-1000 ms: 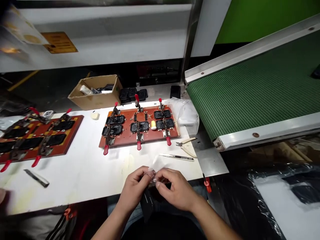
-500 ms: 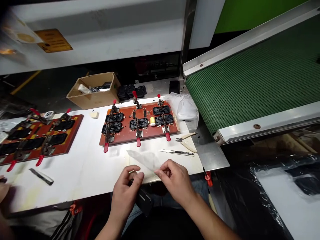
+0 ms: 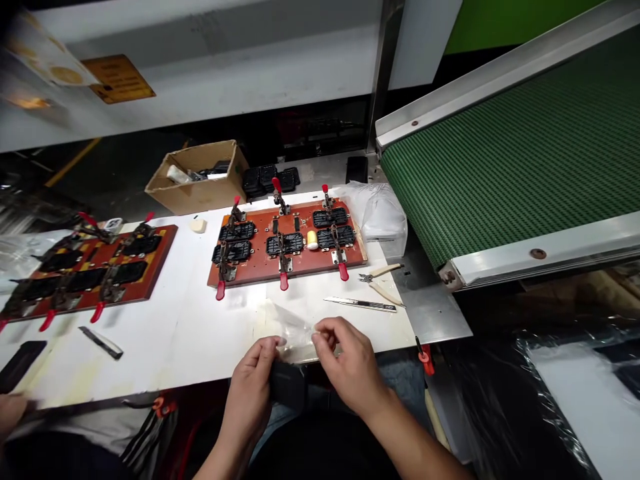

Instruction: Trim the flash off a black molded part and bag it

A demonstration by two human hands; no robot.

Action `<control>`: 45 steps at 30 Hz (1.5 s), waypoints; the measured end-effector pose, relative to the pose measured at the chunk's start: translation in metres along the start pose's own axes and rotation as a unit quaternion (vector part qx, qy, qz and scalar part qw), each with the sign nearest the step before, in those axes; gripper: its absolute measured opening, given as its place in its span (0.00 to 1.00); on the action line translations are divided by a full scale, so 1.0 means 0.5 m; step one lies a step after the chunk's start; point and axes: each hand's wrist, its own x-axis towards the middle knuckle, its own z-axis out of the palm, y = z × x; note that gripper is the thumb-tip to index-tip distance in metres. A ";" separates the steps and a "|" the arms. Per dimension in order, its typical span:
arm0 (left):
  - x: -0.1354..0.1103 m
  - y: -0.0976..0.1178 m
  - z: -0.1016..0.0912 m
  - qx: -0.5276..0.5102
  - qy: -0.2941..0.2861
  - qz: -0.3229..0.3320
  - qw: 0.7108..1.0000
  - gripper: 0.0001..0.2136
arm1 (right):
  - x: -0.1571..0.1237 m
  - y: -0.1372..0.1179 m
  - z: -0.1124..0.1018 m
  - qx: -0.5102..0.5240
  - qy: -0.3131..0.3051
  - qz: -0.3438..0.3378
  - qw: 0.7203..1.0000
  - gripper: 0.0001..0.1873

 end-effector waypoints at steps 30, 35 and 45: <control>-0.020 0.014 -0.018 0.085 -0.218 0.196 0.952 0.22 | -0.025 -0.038 -0.013 0.064 -0.144 -0.136 0.978 0.14; -0.038 0.055 -0.025 0.082 -0.219 0.150 0.961 0.25 | -0.039 -0.042 -0.013 0.049 -0.052 -0.067 0.995 0.16; -0.036 0.098 0.002 -0.026 -0.049 0.091 0.994 0.16 | -0.039 -0.086 -0.008 0.190 -0.089 0.036 0.977 0.07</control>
